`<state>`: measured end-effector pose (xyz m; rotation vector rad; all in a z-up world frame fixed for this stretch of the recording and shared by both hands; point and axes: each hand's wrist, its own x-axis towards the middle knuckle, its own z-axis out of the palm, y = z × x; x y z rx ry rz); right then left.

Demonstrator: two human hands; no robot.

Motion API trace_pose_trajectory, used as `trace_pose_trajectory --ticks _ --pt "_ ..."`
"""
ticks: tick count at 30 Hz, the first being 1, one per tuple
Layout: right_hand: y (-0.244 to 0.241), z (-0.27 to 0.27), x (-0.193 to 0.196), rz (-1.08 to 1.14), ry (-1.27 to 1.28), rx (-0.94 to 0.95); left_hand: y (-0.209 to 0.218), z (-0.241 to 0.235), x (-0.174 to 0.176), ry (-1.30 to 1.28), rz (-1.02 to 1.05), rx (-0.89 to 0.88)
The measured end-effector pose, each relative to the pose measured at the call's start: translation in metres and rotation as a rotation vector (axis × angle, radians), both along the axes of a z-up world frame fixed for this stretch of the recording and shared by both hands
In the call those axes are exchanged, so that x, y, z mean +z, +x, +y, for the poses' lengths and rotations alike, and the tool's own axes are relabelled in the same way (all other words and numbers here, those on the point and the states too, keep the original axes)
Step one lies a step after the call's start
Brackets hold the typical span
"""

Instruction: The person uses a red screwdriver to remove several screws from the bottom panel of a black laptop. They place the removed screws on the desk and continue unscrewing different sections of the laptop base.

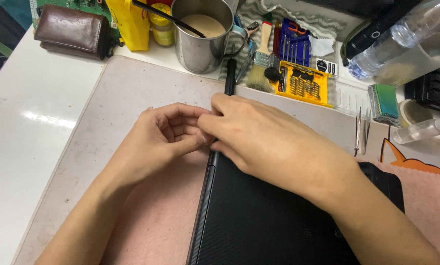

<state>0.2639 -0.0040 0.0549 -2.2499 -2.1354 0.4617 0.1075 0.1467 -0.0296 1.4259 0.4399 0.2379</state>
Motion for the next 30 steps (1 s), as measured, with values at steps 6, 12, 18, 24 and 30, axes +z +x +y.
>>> trace_pose_trajectory --ticks 6,12,18,24,30 --pt "-0.004 0.004 0.000 -0.114 -0.036 -0.119 0.001 0.000 -0.003 -0.012 -0.028 -0.004" --pt "-0.010 0.003 0.002 0.001 -0.009 -0.126 0.000 0.004 -0.010 0.005 -0.001 -0.002" --pt "-0.001 0.000 0.000 -0.019 -0.023 -0.109 0.001 -0.001 -0.001 -0.047 0.000 0.004" --pt "-0.010 0.006 0.010 0.012 -0.112 -0.285 0.003 0.002 -0.014 -0.051 -0.018 0.017" --pt "0.005 -0.002 0.004 0.045 -0.066 -0.070 0.002 0.000 -0.009 -0.046 -0.041 0.008"
